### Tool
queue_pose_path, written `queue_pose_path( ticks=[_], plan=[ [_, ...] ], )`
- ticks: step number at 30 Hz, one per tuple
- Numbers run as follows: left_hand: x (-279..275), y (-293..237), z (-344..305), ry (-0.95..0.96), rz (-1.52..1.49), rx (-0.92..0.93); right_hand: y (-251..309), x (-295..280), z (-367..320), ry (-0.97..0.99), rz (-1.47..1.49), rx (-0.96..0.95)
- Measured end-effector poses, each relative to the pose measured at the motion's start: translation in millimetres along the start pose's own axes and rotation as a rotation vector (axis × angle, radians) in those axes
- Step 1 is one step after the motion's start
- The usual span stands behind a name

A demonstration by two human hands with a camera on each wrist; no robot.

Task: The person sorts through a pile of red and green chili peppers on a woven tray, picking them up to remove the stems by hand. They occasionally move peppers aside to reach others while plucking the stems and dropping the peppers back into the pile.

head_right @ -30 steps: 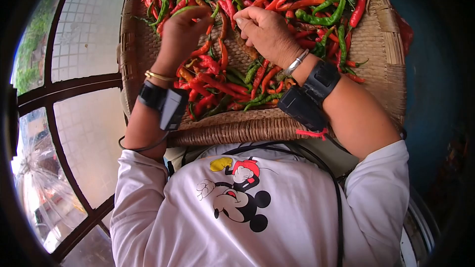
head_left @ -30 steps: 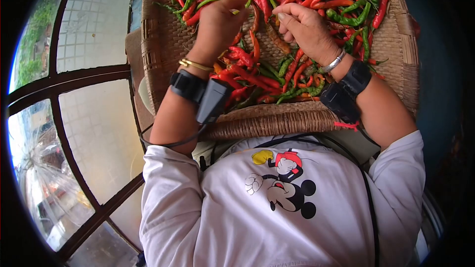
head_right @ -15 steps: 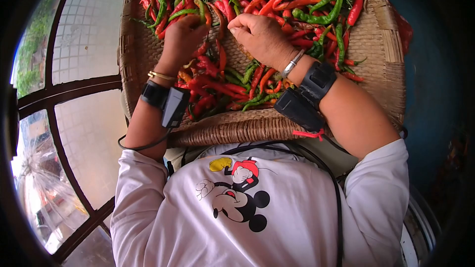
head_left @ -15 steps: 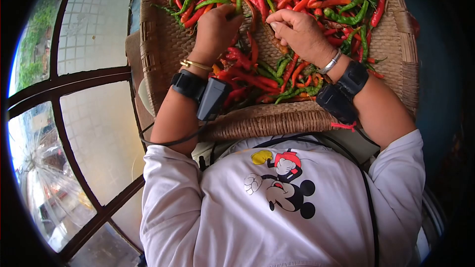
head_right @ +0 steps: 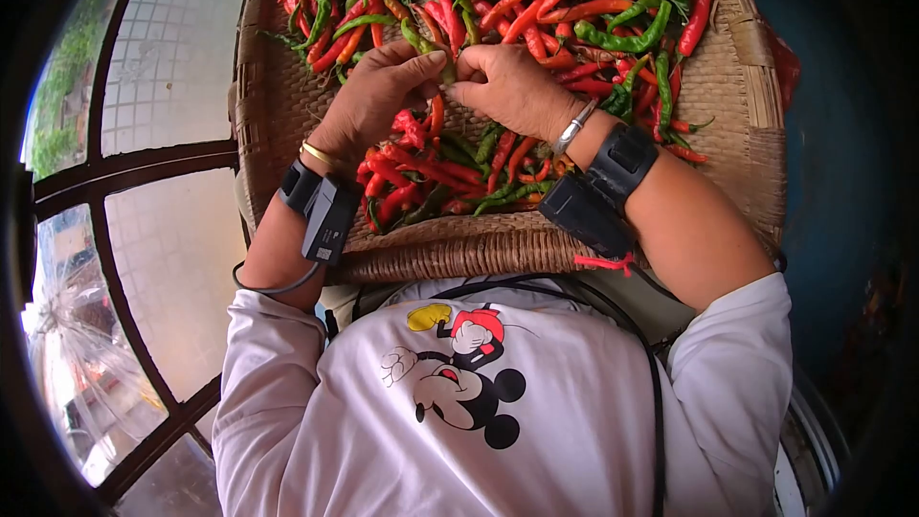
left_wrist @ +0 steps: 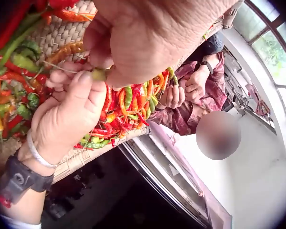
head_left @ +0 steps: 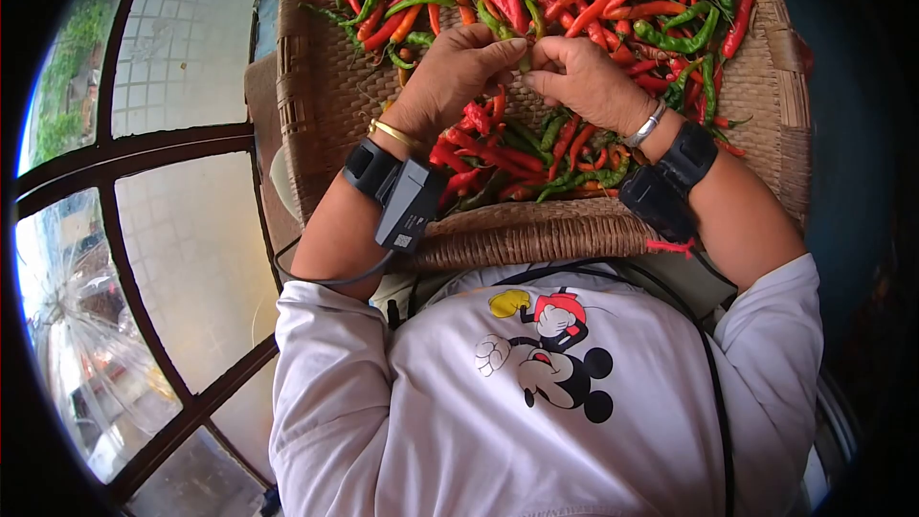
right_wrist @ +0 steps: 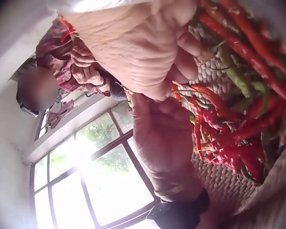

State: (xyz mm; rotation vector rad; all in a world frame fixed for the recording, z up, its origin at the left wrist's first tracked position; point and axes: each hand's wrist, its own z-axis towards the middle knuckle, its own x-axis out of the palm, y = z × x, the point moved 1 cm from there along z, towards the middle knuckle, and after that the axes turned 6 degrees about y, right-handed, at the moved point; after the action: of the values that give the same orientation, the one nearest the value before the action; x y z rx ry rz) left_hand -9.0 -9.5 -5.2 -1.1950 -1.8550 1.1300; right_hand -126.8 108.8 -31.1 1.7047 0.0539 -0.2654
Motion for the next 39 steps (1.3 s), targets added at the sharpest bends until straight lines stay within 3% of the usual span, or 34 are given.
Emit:
queue_pose_path(
  ticks=[3, 6, 10, 12, 13, 14, 16, 20, 23, 25, 29, 32, 37, 39],
  plan=[
    [-11.5, -8.9, 3.0, -0.054, 0.086, 0.131, 7.7, 1.1, -1.4, 0.016, 0.028, 0.032],
    [-36.3, -32.1, 8.4, -0.289, -0.106, 0.395, 8.7, -0.3, -2.1, -0.01, 0.044, 0.009],
    [-60.7, -26.0, 3.4, -0.448, 0.137, 0.362, 1.4, -2.4, 0.4, -0.026, 0.069, 0.01],
    [-57.7, -12.6, 4.6, -0.379, 0.638, 0.131, 3.5, -2.7, 0.4, 0.021, 0.009, 0.05],
    [-51.2, -6.8, 4.8, -0.386, 1.112, 0.284, 3.8, -1.9, 0.0, 0.022, 0.01, 0.051],
    [-46.1, 0.6, 4.9, -0.382, 1.352, 0.239, 4.3, -0.8, -0.4, 0.018, -0.022, 0.047],
    [-34.4, -1.4, 2.3, -0.396, 1.436, 0.123, 3.8, 0.5, -0.7, 0.014, -0.055, 0.04],
    [-34.3, 4.8, 7.5, -0.397, 1.425, 0.186, 1.2, 0.3, 0.1, 0.0, -0.073, -0.005],
    [-23.2, 5.7, 8.3, -0.339, 1.392, 0.035, -0.7, 0.6, -0.2, 0.003, -0.085, -0.014],
    [-23.1, 11.9, 12.4, -0.296, 1.381, 0.137, -1.0, 1.6, 0.2, 0.011, -0.103, -0.012],
    [-25.1, 10.8, 11.1, -0.313, 1.325, 0.167, -3.4, 2.4, 0.9, -0.074, -0.099, -0.046],
    [-25.9, 12.5, 11.2, -0.436, 1.385, 0.239, -3.1, 2.4, 0.6, -0.079, -0.11, -0.052],
    [-28.0, 24.7, 23.0, -0.33, 1.308, 0.492, -4.7, 3.0, 1.6, -0.073, -0.128, -0.048],
    [-24.4, 20.0, 20.9, -0.317, 1.264, 0.499, -5.7, 2.6, 2.1, -0.076, -0.118, -0.051]
  ],
)
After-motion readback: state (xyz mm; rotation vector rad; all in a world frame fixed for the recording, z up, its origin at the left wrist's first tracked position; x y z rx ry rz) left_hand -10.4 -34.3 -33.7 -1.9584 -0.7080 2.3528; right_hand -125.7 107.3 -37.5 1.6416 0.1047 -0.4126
